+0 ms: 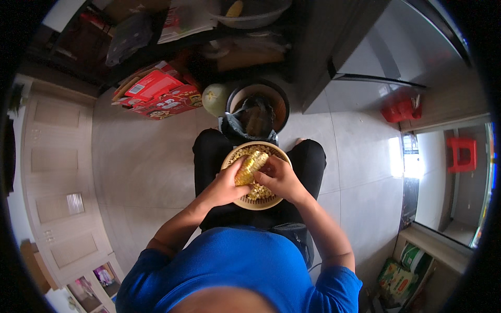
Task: The person sits on the floor and removes corn kernels from a cob by hand, placing the kernels into a bowl held in their lap. The person rotates the cob to access different sections and continues the process until the cob is mostly stripped.
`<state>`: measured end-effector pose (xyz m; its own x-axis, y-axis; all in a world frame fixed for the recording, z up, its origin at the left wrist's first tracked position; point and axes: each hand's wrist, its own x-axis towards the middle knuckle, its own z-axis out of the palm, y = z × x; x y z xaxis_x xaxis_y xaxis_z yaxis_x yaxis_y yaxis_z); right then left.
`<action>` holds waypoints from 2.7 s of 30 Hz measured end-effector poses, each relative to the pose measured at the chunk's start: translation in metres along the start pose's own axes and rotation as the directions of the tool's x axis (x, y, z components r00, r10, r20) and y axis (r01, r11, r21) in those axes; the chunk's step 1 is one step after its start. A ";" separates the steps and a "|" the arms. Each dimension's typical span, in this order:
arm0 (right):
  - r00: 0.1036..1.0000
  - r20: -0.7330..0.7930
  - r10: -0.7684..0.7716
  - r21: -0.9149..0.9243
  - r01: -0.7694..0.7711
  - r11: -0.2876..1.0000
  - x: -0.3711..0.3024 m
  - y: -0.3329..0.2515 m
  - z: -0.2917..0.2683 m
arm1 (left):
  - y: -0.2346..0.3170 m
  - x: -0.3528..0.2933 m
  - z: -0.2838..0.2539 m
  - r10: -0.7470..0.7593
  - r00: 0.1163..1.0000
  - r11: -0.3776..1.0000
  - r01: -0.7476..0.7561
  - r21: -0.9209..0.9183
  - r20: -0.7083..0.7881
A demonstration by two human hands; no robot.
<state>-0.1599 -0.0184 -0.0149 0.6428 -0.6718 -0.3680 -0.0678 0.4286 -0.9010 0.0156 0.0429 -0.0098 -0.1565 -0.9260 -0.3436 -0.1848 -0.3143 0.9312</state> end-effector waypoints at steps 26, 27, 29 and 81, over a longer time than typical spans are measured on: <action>0.970 -0.206 -0.129 -0.085 0.114 0.990 -0.001 0.041 0.003 | -0.030 -0.013 0.002 -0.179 0.979 0.762 0.075 -0.643 -0.098; 0.964 -0.126 -0.236 -0.313 0.187 0.931 0.000 0.041 0.003 | -0.029 -0.013 0.000 -0.109 0.974 0.792 -0.034 -0.610 -0.197; 0.930 0.067 -0.361 -0.688 0.305 0.658 -0.003 0.040 0.007 | -0.023 -0.010 -0.013 -0.054 0.997 0.693 -0.005 -0.721 -0.058; 0.948 -0.228 -0.222 -0.368 0.128 0.921 -0.007 0.013 0.048 | -0.001 0.038 0.005 -0.206 0.801 0.778 -0.215 -0.591 -0.562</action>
<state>-0.1287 0.0210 -0.0130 0.4501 -0.8701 -0.2008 -0.2610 0.0869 -0.9614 0.0051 0.0088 -0.0250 0.4575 -0.7949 -0.3986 0.4634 -0.1694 0.8698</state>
